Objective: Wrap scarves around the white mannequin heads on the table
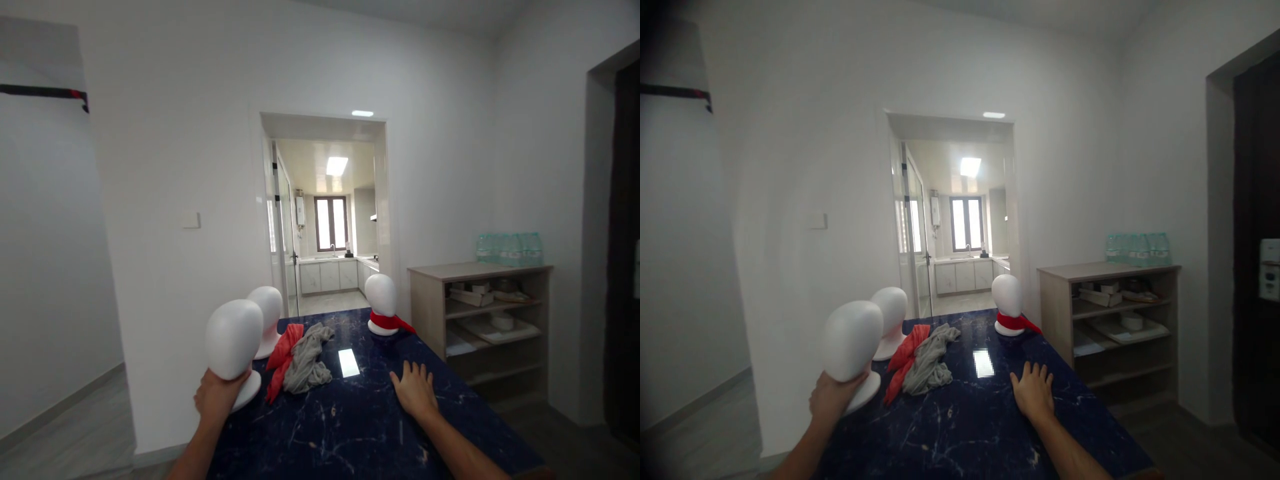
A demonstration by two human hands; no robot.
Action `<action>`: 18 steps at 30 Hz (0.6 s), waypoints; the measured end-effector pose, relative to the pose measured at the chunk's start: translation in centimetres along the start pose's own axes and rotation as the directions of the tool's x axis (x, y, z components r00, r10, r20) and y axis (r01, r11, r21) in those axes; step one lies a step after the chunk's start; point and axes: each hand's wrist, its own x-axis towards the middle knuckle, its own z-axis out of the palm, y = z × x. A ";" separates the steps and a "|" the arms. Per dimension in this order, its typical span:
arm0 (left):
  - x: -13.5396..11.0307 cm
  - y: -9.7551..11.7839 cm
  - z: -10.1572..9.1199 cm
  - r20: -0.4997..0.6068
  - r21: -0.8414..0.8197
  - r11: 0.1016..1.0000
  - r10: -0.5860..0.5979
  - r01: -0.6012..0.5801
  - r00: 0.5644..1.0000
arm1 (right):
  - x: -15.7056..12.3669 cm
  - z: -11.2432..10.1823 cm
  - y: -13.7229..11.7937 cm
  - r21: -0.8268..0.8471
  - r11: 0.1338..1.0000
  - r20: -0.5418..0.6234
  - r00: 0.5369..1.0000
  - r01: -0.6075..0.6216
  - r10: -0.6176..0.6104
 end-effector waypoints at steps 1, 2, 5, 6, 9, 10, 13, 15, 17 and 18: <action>-0.8 0.6 -0.7 -0.019 0.004 1.000 0.014 -0.014 1.000 | 0.0 0.0 0.0 -0.001 1.000 0.004 1.000 -0.003 0.003; -1.9 1.4 -1.0 -0.037 -0.014 0.999 0.048 -0.048 0.998 | 0.0 -0.1 0.0 -0.003 1.000 0.007 1.000 -0.006 0.006; -6.4 4.3 0.4 -0.033 -0.186 0.959 0.210 -0.213 0.977 | -0.1 -0.2 -0.1 -0.006 1.000 0.012 1.000 -0.007 0.007; -8.2 5.4 1.6 -0.015 -0.282 0.924 0.264 -0.258 0.964 | -0.1 -0.3 -0.1 -0.007 1.000 0.011 1.000 -0.005 0.005; -13.5 8.8 5.8 -0.001 -0.478 0.809 0.390 -0.343 0.921 | -0.2 -0.4 -0.1 -0.007 1.000 0.002 1.000 -0.001 0.001; -15.0 9.7 7.1 -0.011 -0.500 0.785 0.417 -0.366 0.909 | -0.2 -0.5 -0.1 -0.007 1.000 0.000 1.000 0.001 -0.001; -18.4 11.4 10.1 -0.001 -0.519 0.781 0.407 -0.349 0.913 | -0.2 -0.4 -0.1 -0.007 1.000 -0.003 1.000 0.001 -0.001; -19.7 11.7 11.3 0.010 -0.539 0.780 0.385 -0.319 0.923 | -0.2 -0.4 -0.2 -0.008 1.000 -0.008 1.000 -0.001 0.001; -20.5 11.6 11.9 0.021 -0.553 0.776 0.376 -0.303 0.926 | -0.1 -0.4 -0.2 -0.008 1.000 -0.005 1.000 -0.006 0.005; -20.8 11.5 12.2 0.027 -0.551 0.780 0.372 -0.296 0.928 | -0.1 -0.4 -0.2 -0.007 1.000 -0.004 1.000 -0.006 0.006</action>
